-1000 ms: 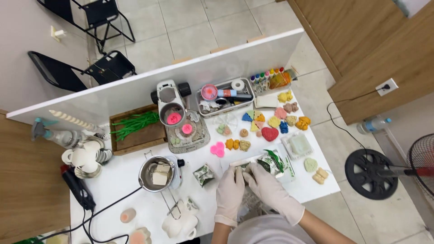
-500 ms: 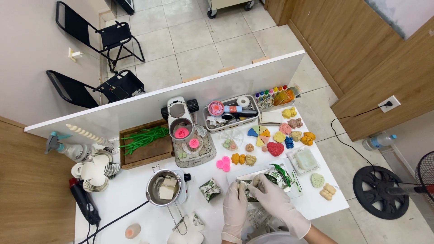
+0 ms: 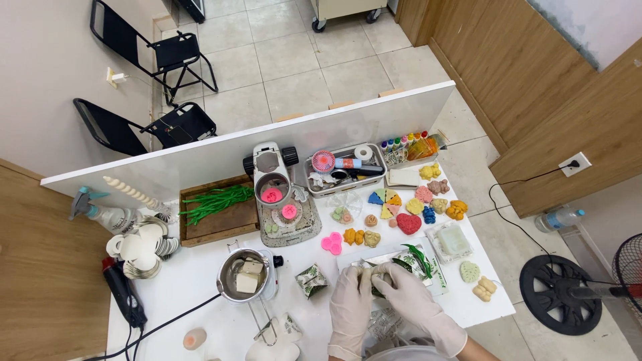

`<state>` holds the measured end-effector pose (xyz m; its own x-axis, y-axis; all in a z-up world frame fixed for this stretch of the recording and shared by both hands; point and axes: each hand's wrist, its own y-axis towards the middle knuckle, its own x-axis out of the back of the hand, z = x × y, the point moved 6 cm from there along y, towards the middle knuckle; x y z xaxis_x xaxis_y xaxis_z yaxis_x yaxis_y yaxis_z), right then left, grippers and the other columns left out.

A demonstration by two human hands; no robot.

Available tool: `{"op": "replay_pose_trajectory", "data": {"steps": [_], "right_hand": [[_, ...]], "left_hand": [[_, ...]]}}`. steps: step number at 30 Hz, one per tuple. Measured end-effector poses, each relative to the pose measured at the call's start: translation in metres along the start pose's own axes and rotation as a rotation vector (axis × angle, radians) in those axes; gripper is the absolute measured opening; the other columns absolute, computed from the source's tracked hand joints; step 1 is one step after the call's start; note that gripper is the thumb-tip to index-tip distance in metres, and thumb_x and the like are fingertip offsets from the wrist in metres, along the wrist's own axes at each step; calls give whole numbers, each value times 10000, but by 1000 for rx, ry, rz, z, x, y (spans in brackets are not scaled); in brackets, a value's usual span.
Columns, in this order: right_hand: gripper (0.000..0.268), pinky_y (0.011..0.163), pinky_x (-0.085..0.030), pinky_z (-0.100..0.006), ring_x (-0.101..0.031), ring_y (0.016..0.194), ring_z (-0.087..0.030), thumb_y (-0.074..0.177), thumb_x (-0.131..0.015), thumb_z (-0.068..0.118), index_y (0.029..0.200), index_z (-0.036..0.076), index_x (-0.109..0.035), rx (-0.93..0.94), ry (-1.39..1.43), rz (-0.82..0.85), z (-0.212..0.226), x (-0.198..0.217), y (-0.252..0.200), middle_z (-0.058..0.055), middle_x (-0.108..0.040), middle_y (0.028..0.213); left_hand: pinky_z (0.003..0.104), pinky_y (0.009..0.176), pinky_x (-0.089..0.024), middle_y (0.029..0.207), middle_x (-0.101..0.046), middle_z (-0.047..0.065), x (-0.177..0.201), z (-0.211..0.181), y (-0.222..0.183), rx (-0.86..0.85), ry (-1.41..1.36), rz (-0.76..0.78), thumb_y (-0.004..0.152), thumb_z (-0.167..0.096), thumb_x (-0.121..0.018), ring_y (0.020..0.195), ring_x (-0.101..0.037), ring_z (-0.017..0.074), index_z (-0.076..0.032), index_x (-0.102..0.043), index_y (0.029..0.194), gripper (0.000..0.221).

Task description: Packaging and labeling hand-made candles at a production station.

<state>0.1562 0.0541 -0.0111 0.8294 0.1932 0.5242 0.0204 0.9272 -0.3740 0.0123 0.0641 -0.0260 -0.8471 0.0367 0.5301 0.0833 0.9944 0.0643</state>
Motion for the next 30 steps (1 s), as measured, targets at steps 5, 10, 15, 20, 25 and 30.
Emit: {"op": "replay_pose_trajectory", "data": {"steps": [5, 10, 15, 20, 25, 30], "right_hand": [[294, 700, -537, -313, -637, 729, -153, 926, -658, 300, 1154, 123, -710, -186, 141, -38, -24, 6, -16, -46, -740, 819], [275, 735, -591, -306, -752, 754, -181, 927, -671, 362, 1104, 172, -761, -271, 104, -60, -90, -14, -37, -76, -802, 828], [201, 791, -587, -290, -774, 842, -182, 868, -779, 387, 1019, 260, -813, -116, -195, 90, -70, -20, -45, -15, -802, 904], [363, 717, -581, -346, -727, 846, -215, 840, -749, 271, 1198, 269, -689, 165, -190, -251, -16, 16, -34, -16, -711, 887], [519, 724, -542, -386, -662, 856, -245, 765, -734, 199, 1270, 294, -666, 441, -522, -138, 16, 22, -12, -27, -604, 919], [433, 725, -522, -413, -644, 844, -281, 802, -742, 331, 1230, 299, -683, 480, -654, -21, 19, 15, 8, -62, -601, 983]], "left_hand": [[414, 736, -534, 962, -646, 131, 8, -15, 1, 98, -87, 19, 982, -258, -606, 813, -664, 306, -50, -637, 982, 210], [388, 794, -545, 1056, -692, 99, 13, -21, 5, 87, -151, 71, 928, -242, -678, 864, -687, 309, -78, -650, 1071, 218], [378, 830, -557, 1143, -707, 95, 7, -25, 3, -62, -143, 81, 877, -190, -740, 1003, -701, 323, -89, -625, 1128, 295], [391, 847, -557, 1225, -679, 80, 10, -19, 2, 100, -202, 107, 920, -156, -690, 1039, -704, 319, -111, -618, 1213, 306], [375, 769, -596, 1128, -678, 121, -2, -19, -36, -70, -301, -290, 864, -51, -719, 868, -724, 270, -69, -669, 1122, 263], [305, 717, -636, 1004, -703, 85, -111, 40, -80, -153, -427, -7, 861, -3, -767, 812, -738, 155, -94, -687, 1009, 191]]}}
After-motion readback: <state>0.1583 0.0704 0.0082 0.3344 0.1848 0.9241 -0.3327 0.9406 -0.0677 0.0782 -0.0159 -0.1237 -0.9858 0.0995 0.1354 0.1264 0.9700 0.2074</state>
